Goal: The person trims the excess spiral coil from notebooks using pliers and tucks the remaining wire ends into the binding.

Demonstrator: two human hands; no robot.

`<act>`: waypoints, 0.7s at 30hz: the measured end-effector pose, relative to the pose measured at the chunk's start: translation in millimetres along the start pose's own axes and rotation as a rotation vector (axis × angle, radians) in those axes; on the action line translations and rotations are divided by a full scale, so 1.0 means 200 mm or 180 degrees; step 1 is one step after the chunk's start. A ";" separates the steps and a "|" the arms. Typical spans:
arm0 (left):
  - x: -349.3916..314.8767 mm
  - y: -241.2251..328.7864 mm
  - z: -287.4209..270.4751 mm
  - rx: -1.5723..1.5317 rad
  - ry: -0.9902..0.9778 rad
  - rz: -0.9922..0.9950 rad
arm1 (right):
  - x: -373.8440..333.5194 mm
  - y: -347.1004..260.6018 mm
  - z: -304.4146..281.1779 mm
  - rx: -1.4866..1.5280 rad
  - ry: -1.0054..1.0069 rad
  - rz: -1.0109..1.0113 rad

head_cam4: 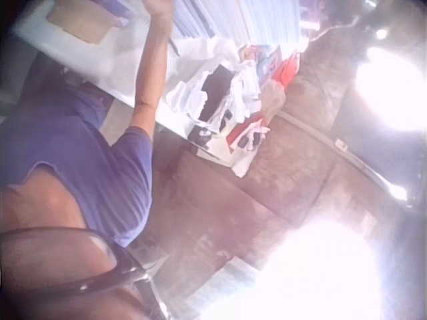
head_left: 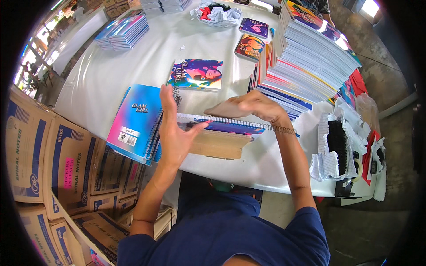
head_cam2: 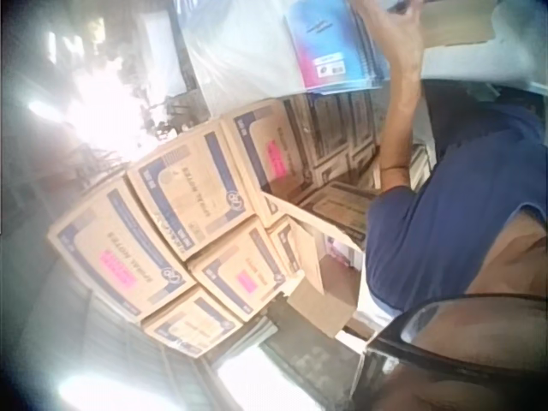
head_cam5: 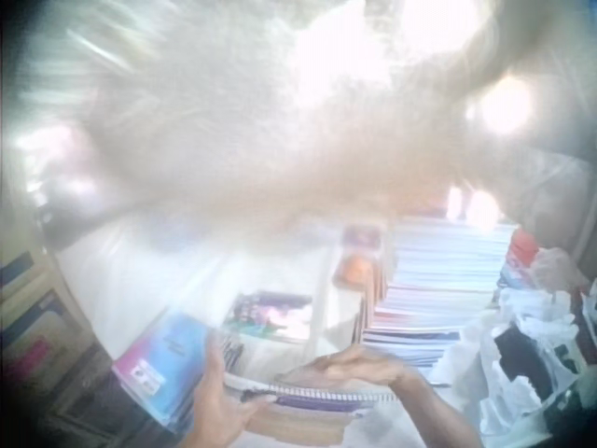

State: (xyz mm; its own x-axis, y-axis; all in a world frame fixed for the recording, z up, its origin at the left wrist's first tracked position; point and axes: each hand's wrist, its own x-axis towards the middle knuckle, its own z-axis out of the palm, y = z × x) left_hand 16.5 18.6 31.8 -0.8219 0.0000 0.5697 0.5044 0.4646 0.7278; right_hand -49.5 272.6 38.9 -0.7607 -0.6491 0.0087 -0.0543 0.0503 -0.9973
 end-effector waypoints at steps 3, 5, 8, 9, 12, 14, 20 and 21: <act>-0.03 -0.07 0.01 -0.1433 -0.0200 -0.0811 | -0.02 0.00 0.01 -0.0094 -0.0104 0.0073; -0.05 -0.09 0.00 -0.2010 -0.0296 -0.1187 | 0.01 -0.01 0.05 -0.0353 -0.0105 0.0073; -0.05 -0.10 0.01 -0.2114 -0.0235 -0.1114 | -0.03 0.04 -0.03 0.1562 -0.0300 -0.0069; -0.06 -0.13 0.03 -0.2097 -0.0194 -0.0998 | -0.01 0.01 0.00 0.0763 -0.0295 0.0000; -0.07 -0.14 0.01 -0.2105 -0.0205 -0.1023 | 0.08 -0.08 0.09 -0.1079 -0.0447 0.0180; -0.06 -0.14 0.00 -0.2154 -0.0223 -0.1070 | 0.03 -0.02 0.06 0.0719 -0.0324 -0.0034; -0.07 -0.16 -0.02 -0.2321 -0.0185 -0.1150 | 0.11 0.00 0.08 -0.0291 -0.0110 0.0189; -0.07 -0.17 -0.02 -0.2346 -0.0193 -0.1151 | 0.11 0.01 0.07 -0.0061 -0.0061 0.0079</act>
State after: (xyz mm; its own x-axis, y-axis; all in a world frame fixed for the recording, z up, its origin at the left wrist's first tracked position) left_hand 12.7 -1.5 0.9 -0.9692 0.0194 0.2456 0.2327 -0.2555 0.9384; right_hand -56.6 247.9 36.1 -0.7493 -0.6620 -0.0175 -0.0482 0.0808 -0.9956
